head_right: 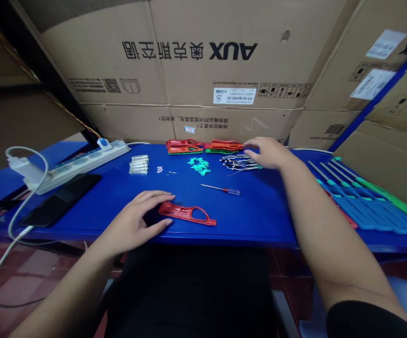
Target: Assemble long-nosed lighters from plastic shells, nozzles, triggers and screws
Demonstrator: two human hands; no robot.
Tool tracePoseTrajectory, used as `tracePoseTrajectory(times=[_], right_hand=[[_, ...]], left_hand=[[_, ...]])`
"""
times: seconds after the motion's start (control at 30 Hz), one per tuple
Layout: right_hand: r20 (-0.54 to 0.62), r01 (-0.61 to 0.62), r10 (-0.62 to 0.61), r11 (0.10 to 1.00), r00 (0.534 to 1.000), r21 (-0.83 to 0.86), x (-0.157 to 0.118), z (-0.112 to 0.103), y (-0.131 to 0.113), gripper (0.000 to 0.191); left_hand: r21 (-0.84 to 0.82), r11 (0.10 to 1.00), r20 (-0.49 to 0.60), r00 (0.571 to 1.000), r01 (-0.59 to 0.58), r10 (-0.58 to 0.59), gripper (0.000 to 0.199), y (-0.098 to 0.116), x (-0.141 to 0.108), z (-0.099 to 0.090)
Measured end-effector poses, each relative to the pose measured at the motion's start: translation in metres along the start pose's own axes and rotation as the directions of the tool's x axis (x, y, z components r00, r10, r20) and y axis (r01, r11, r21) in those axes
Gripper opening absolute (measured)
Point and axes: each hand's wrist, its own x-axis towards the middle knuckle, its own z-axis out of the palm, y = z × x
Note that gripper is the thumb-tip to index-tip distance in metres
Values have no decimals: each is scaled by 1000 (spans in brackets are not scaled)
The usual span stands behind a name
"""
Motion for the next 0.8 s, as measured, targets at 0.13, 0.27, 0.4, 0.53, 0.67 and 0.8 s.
tracePoseTrajectory(times=[0.13,0.27,0.4,0.53,0.67,0.8], right_hand=[[84,-134,137,990,987,-35,-21,-1,35,30],[186,-122,122,992,975,-6,-22,6,43,24],[245,-55,49,998,968,17,-17,11,35,25],[232,-40,39,999,972,0,-11,16,29,21],[235,-23,17,1000,972,20,-13,14,27,17],[225,-40,25,997,974,62,-20,5,22,15]], left_hand=[[5,1000,76,997,-10,9,47,0,1,-1],[4,1000,68,998,-17,17,39,1,1,0],[-1,999,46,998,-39,39,37,2,1,0],[2,999,53,998,-46,46,36,1,2,0],[1,999,58,997,-50,50,36,1,2,0],[1,999,58,997,-46,46,36,1,2,0]])
